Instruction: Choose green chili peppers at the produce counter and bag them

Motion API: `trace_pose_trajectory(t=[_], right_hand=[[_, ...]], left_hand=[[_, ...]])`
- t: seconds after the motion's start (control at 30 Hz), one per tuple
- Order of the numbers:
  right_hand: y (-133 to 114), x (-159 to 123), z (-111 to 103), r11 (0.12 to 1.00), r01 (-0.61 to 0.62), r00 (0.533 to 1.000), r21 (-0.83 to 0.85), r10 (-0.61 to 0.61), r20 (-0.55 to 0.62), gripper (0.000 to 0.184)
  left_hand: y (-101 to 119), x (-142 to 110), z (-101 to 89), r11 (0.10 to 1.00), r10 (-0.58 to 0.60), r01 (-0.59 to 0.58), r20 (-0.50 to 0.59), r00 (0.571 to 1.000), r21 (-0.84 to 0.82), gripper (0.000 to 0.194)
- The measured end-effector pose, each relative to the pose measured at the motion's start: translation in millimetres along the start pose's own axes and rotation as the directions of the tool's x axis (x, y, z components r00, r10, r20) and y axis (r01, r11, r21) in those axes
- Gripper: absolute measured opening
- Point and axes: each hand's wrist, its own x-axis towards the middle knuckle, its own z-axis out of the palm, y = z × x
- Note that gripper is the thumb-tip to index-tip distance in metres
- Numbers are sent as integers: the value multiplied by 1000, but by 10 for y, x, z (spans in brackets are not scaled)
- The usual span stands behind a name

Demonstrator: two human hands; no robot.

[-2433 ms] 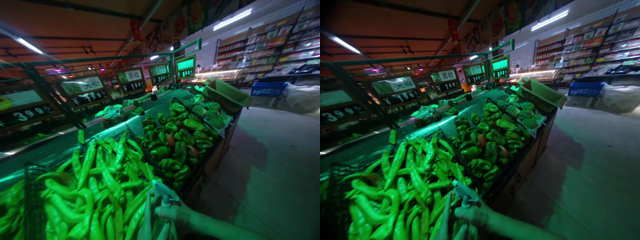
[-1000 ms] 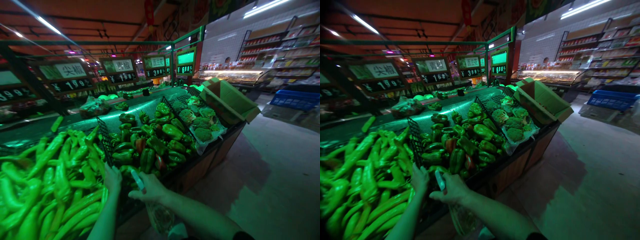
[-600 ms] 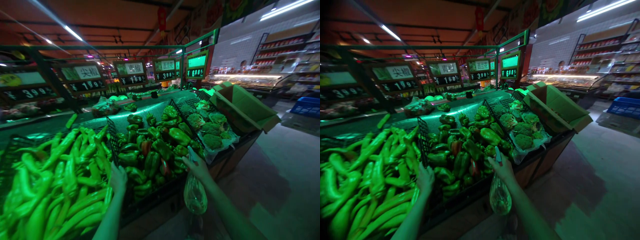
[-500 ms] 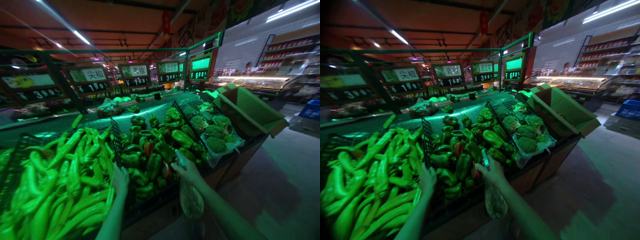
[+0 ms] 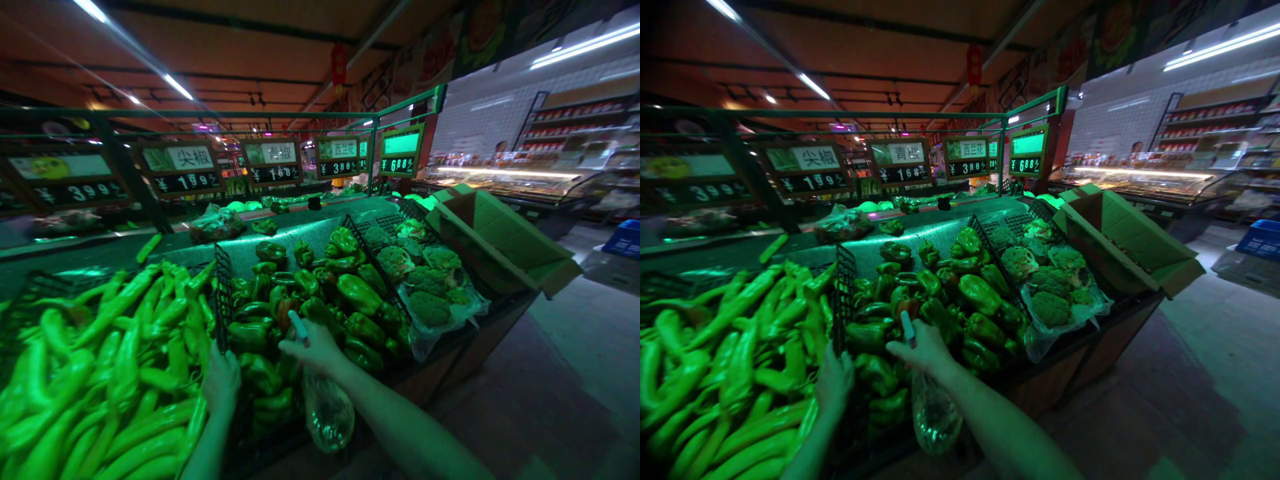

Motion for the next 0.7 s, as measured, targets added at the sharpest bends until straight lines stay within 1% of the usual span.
trace_pose_trajectory(t=[0.07, 0.1, 0.17, 0.2, 0.23, 0.27, 0.3, 0.33, 0.4, 0.47, 0.5, 0.53, 0.6, 0.67, 0.7], right_hand=[[166, 1, -389, 994, -50, 992, 102, 61, -112, 41], [242, -12, -588, 988, -74, 980, 138, 97, -172, 42], [364, -51, -951, 978, -123, 937, 169, 170, -304, 43], [407, -65, -1095, 976, -142, 915, 164, 193, -354, 44], [435, -72, -1201, 976, -157, 898, 154, 205, -388, 45], [447, -67, -1263, 976, -166, 891, 139, 209, -404, 46], [439, -50, -1275, 977, -167, 890, 133, 208, -405, 47], [412, -24, -1237, 979, -161, 901, 127, 198, -386, 49], [297, 46, -1020, 990, -117, 946, 79, 135, -296, 50], [115, 115, -677, 999, -35, 987, -19, 32, -156, 47], [9, 144, -487, 997, 8, 997, -76, -14, -79, 45], [-99, 170, -299, 992, 47, 999, -121, -49, -17, 43], [-297, 211, 27, 979, 90, 994, -182, -76, 83, 45], [-442, 249, 234, 972, 120, 986, -203, -92, 142, 47], [-489, 271, 278, 973, 127, 983, -194, -96, 158, 48]], left_hand=[[-7, -2, 19, 1000, -4, 4, -3, 1000, -14, 60], [-8, -3, 24, 1000, -3, 3, -7, 1000, -21, 59], [-8, -5, 30, 1000, 0, 0, -9, 1000, -31, 59], [-7, -9, 31, 999, -1, 1, -6, 1000, -33, 58], [-5, -14, 31, 999, -2, 2, -2, 1000, -33, 58], [-4, -20, 31, 999, -5, 5, 0, 1000, -33, 58], [-2, -27, 32, 999, -11, 11, 0, 1000, -32, 58], [0, -34, 33, 999, -17, 17, -1, 1000, -32, 58], [1, -44, 34, 999, -24, 24, -1, 1000, -35, 58], [0, -47, 33, 999, -33, 34, 6, 999, -37, 58], [-1, -46, 31, 999, -36, 37, 12, 999, -36, 58], [-3, -43, 28, 999, -38, 39, 18, 999, -35, 58], [-6, -36, 19, 999, -42, 43, 29, 999, -30, 58], [-8, -31, 10, 998, -46, 47, 42, 998, -29, 58], [-9, -29, 7, 998, -47, 48, 48, 998, -30, 59]])
